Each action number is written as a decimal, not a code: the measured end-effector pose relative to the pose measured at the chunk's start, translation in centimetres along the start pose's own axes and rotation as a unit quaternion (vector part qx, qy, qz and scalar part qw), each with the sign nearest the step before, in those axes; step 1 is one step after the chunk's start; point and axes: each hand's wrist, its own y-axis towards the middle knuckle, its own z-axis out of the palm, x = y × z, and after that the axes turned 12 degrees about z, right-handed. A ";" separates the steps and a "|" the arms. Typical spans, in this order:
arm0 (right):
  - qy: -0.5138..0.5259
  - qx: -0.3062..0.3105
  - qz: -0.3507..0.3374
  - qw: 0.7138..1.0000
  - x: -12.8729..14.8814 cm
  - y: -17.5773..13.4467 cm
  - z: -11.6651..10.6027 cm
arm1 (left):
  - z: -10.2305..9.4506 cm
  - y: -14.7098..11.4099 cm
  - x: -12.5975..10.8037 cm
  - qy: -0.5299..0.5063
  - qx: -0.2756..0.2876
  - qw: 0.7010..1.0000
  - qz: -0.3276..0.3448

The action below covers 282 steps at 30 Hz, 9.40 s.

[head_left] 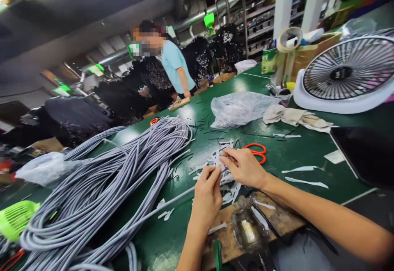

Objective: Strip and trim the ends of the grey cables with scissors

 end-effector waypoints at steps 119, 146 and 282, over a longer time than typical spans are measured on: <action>0.177 -0.001 0.124 0.976 -1.2 0.4 2.0 | 0.1 0.8 0.8 -0.288 -0.162 0.886 -0.326; 0.216 0.071 0.086 0.970 -0.4 0.0 2.0 | 0.0 0.9 0.3 -0.309 -0.192 0.897 -0.251; -0.004 -0.032 -0.005 0.999 0.2 -0.5 0.8 | -3.4 0.7 1.0 -0.321 -0.138 0.890 -0.294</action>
